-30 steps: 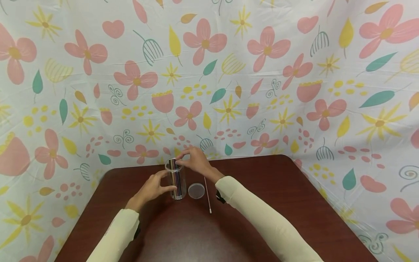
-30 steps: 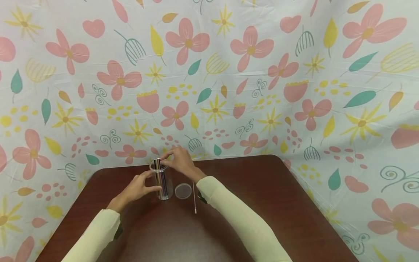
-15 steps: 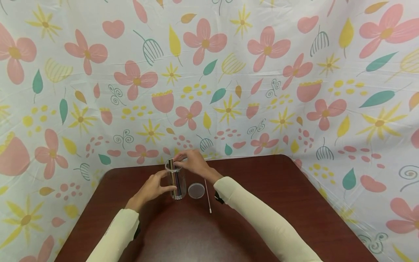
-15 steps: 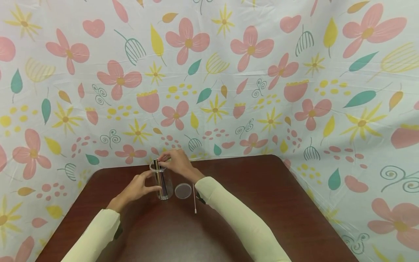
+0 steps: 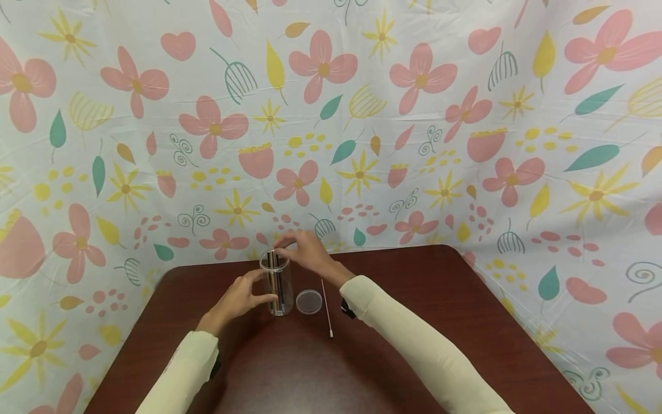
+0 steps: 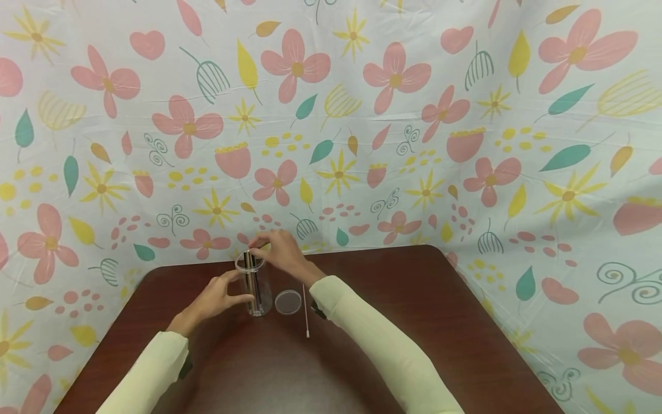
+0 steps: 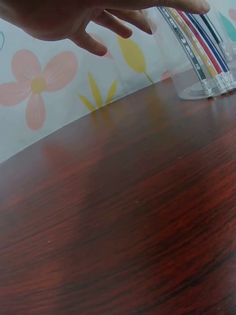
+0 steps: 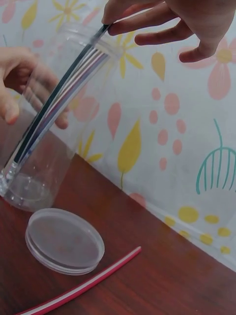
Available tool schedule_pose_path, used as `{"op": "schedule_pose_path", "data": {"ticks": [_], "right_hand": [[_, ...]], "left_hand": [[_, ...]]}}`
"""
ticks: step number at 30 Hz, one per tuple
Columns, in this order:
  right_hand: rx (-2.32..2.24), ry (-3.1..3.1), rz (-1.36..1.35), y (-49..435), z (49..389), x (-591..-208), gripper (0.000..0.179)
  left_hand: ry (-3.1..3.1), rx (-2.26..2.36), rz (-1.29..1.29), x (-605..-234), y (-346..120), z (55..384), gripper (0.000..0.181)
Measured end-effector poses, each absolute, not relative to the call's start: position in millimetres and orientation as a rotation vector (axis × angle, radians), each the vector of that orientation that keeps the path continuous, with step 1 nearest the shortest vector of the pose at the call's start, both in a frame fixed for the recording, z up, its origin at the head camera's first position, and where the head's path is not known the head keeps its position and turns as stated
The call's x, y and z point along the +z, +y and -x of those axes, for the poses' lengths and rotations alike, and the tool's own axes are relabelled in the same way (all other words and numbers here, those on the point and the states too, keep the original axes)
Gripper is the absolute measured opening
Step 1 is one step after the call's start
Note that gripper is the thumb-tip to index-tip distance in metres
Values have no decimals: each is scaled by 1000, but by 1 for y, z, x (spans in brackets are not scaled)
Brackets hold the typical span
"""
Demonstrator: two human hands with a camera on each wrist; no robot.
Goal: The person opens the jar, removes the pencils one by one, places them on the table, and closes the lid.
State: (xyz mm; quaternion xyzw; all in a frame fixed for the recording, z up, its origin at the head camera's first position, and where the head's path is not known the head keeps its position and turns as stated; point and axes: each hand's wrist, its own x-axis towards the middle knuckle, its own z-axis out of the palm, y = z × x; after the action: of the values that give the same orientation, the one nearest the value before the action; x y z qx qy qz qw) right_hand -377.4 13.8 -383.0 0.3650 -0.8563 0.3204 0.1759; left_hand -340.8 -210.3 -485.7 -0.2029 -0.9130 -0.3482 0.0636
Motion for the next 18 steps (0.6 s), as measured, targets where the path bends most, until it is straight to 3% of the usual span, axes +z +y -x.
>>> {"op": "schedule_pose_path", "data": {"ticks": [18], "right_hand": [[939, -2297, -1062, 22, 377, -345, 12]], "left_hand": [[-2766, -1005, 607, -486, -209, 341, 74]]}}
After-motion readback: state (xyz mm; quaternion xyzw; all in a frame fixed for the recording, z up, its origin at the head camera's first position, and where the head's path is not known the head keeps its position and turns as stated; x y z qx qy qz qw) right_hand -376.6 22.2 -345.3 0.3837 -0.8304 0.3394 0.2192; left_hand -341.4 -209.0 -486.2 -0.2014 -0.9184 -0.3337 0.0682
